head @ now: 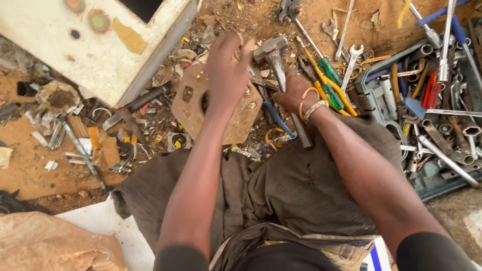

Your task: The person uses a hammer and chisel to break apart a metal component, then uses pliers and a wrench to manipulate and tighten parts of the disassembled piece. The person works on a small metal part on a cluttered workbench.

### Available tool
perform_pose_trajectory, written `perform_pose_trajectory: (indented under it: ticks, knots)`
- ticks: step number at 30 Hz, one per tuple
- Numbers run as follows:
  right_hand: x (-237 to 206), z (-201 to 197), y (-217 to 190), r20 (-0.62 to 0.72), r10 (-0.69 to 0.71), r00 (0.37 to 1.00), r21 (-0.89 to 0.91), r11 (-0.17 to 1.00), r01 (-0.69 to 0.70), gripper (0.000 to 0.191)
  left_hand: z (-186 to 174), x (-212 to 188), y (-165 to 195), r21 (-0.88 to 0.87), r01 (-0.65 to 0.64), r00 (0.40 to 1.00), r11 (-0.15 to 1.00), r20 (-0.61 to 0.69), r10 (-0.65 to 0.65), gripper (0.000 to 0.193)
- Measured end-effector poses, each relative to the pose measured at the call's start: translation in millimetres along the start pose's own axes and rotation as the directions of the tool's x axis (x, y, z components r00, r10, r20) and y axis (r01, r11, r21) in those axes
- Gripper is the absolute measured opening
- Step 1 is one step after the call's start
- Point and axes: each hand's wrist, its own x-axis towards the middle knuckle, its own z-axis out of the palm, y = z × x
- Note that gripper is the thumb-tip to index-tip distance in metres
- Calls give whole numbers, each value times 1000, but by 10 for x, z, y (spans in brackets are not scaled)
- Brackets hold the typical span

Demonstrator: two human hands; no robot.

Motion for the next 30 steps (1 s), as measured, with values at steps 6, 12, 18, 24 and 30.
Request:
perform_pose_trajectory:
  ticks: [6,12,18,24,30]
  knots:
    - [41,-64,34,157,169,973,118,975,-188,52,1240,1087,260,205,-230,944,951,283,167,19]
    - [80,-131,51,94,74,993,56,995,-79,48,1543,1208,252,445,-337,920,829,345,189,27]
    - [152,-92,105,79,71,994,42,996,-75,44,868,824,109,-744,374,925,553,261,-275,22]
    - [193,36,233,127,67,990,271,957,-99,59,-168,-598,-74,-965,252,945,79,227,-235,18]
    - [62,190,309,23,-46,999,524,851,27,41,-935,-1527,-363,-935,323,891,145,249,-380,24]
